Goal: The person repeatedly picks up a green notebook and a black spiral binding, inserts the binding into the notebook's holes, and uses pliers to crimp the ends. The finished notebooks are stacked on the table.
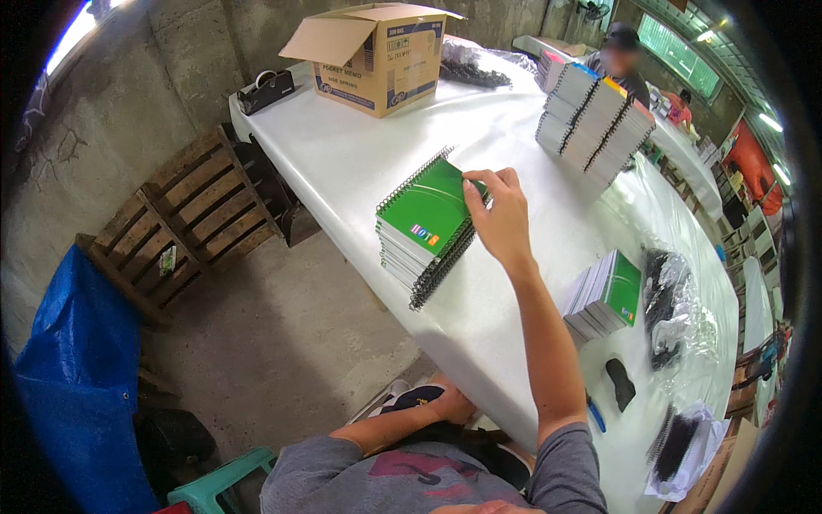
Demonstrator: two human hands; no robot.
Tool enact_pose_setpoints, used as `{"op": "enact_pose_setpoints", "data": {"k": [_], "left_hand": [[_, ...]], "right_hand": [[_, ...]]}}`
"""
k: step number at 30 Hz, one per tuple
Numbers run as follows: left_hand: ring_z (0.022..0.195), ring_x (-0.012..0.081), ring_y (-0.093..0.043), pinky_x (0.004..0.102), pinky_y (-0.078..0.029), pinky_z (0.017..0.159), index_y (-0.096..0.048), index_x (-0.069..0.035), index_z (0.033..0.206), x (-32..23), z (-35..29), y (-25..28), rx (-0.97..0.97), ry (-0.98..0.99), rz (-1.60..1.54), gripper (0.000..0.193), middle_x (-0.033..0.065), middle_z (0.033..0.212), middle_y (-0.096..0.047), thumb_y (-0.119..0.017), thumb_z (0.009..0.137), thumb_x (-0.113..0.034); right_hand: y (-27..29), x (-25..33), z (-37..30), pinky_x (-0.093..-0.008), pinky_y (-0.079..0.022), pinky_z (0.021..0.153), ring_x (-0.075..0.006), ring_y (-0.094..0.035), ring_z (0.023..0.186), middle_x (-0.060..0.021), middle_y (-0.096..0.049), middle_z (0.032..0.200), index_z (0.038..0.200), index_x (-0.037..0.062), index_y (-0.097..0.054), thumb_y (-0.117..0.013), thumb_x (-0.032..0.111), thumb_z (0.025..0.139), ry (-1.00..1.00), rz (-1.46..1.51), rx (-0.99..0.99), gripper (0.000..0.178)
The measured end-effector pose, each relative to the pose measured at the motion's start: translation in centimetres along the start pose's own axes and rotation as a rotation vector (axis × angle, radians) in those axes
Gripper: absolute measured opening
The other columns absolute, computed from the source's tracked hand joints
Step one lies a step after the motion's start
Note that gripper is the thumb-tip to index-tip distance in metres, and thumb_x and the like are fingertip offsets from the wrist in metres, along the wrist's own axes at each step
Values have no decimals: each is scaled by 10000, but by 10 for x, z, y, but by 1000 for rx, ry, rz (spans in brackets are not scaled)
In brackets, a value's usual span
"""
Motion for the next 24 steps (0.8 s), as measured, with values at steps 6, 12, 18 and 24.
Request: {"op": "enact_pose_setpoints", "data": {"k": [6, 12, 18, 24], "left_hand": [[1223, 393, -406, 559, -229, 1041, -597, 5, 1123, -2, 1, -5, -196, -84, 44, 570, 215, 1235, -521, -611, 671, -342], [1229, 374, -401, 548, -224, 1048, -596, -20, 1137, 18, 41, -15, -51, 163, -150, 555, 196, 1253, -511, -610, 688, -346], [1212, 362, -425, 545, -235, 1041, -600, -33, 1134, 31, 57, -13, -20, 300, -197, 538, 188, 1238, -525, -607, 696, -345], [1195, 350, -449, 543, -245, 1035, -604, -46, 1131, 33, 45, -17, 3, 340, -182, 520, 180, 1223, -540, -604, 704, -343]], "right_hand": [[2, 0, -1, -414, -397, 778, -231, -574, 810, -92, -539, 954, 977, 154, -659, -559, 253, 860, -34, -21, 32, 183], [1, 5, -2, -413, -380, 776, -218, -560, 850, -80, -516, 955, 979, 161, -659, -555, 258, 857, -27, -119, 8, 187], [-5, 6, -4, -419, -375, 750, -228, -519, 932, -83, -479, 976, 959, 151, -657, -560, 214, 851, -6, -151, -72, 159], [-12, 5, -7, -420, -373, 749, -237, -513, 931, -77, -470, 991, 958, 151, -648, -562, 189, 848, -26, -107, -127, 144]]}}
Point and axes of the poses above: each hand's wrist, its own z-axis towards the middle knuckle, its own y-axis out of the back of the hand, x = y × z, the point moved 2 cm from there along z, towards the middle knuckle
